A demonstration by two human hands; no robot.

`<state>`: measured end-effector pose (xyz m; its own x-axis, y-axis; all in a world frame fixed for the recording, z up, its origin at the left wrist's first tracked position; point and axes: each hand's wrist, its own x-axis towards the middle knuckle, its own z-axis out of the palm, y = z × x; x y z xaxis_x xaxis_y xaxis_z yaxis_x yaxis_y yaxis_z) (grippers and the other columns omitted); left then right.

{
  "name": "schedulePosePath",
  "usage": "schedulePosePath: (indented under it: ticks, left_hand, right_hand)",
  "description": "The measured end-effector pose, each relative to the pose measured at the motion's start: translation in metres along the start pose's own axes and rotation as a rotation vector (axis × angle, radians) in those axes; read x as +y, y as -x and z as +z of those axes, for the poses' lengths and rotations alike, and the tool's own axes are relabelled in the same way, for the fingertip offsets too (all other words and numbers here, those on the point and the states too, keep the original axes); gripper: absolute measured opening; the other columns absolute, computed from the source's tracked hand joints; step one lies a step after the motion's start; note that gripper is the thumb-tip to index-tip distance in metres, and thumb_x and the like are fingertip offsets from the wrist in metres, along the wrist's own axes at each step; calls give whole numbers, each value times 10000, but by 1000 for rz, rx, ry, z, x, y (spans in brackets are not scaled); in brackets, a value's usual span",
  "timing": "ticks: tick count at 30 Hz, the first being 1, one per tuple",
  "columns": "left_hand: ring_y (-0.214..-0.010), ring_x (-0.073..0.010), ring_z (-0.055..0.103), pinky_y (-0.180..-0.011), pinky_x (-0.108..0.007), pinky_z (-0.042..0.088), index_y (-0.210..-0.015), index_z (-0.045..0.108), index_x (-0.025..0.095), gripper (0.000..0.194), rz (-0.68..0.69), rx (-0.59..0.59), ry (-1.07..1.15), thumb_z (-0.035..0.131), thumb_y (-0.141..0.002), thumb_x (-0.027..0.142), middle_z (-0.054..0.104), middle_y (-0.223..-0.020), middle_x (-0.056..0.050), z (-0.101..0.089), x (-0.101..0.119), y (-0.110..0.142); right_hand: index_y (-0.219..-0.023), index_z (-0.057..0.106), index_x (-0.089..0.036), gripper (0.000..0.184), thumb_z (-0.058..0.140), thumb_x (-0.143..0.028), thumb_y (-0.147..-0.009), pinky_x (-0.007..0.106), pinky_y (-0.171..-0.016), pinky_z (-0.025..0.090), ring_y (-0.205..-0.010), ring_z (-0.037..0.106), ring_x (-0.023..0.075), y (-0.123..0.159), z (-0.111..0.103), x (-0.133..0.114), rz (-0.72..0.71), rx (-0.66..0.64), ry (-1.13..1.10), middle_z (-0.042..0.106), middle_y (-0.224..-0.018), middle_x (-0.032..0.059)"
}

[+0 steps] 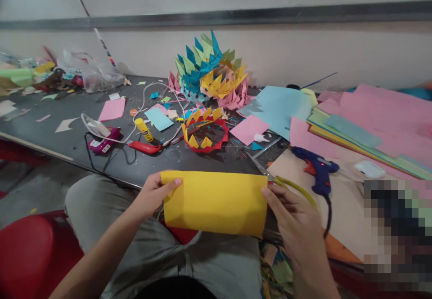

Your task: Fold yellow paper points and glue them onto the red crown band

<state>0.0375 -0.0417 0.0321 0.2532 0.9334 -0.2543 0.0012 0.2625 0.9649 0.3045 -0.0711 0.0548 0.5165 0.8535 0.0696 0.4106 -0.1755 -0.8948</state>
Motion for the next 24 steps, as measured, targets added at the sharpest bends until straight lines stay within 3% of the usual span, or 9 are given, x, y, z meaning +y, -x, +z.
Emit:
schedulePosePath:
  ticks: [2, 5, 8, 9, 13, 16, 19, 21, 24]
  left_hand:
    - [-594, -114, 562, -538, -196, 421, -847, 647, 125, 289, 81, 8, -244, 545, -813, 394, 633, -688, -5, 1, -1, -6]
    - [-695, -138, 577, -630, -225, 432, -775, 656, 151, 205, 281, 82, -787, 497, -834, 266, 653, -748, -22, 3, -6, -23]
    - [-802, -185, 597, -747, -290, 436, -803, 660, 161, 149, 400, 128, -1164, 511, -809, 173, 669, -823, -62, 8, -9, -41]
    - [-820, -200, 599, -764, -310, 431, -833, 656, 161, 150, 411, 136, -1213, 508, -806, 153, 670, -832, -72, 9, -7, -46]
    - [-850, -222, 597, -760, -337, 409, -1027, 611, 163, 249, 484, 112, -1441, 471, -829, 103, 669, -872, -85, 16, 7, -58]
    - [-859, -240, 591, -746, -355, 404, -982, 641, 138, 230, 505, 16, -1640, 467, -842, 85, 659, -866, -102, 22, 17, -61]
    - [-1035, -285, 534, -803, -389, 399, -937, 657, 90, 209, 575, -3, -1742, 465, -855, 86, 617, -1070, -168, 31, 17, -64]
    - [-1090, -274, 506, -815, -374, 405, -1004, 631, 80, 221, 673, -102, -1745, 458, -868, 88, 567, -1180, -172, 37, 14, -67]
    - [-939, -221, 575, -698, -313, 429, -1031, 607, 107, 212, 704, -328, -1690, 473, -868, 89, 625, -1034, -112, 44, 10, -69]
  right_hand:
    - [-617, 663, -205, 267, 627, -467, -578, 301, -479, 468, -521, 593, 189, -9, 3, 1, -62, -42, 150, 662, -585, 38]
    - [-703, 673, -212, 256, 554, -436, -666, 290, -510, 428, -581, 614, 201, -34, 13, 5, -178, -163, 477, 672, -622, 28]
    - [-788, 684, -208, 230, 500, -342, -748, 295, -612, 422, -746, 639, 222, -64, 30, 3, -324, -345, 739, 712, -818, 44]
    - [-801, 685, -207, 232, 484, -318, -765, 294, -611, 412, -765, 638, 223, -74, 37, 1, -351, -409, 814, 712, -853, 46]
    - [-836, 683, -208, 268, 422, -263, -815, 278, -597, 377, -810, 630, 212, -98, 61, -13, -472, -453, 1017, 705, -921, 56]
    - [-824, 685, -183, 289, 401, -237, -822, 273, -570, 353, -788, 627, 210, -105, 73, -20, -501, -457, 1073, 697, -921, 85]
    - [-822, 685, -155, 305, 389, -231, -830, 278, -549, 342, -746, 623, 216, -105, 79, -21, -501, -471, 1101, 689, -902, 113]
    - [-855, 680, -144, 312, 383, -237, -842, 278, -555, 346, -744, 620, 216, -104, 81, -19, -501, -464, 1116, 683, -905, 123]
    - [-893, 671, -136, 319, 372, -245, -860, 278, -564, 351, -744, 617, 209, -102, 82, -19, -501, -446, 1135, 674, -908, 126]
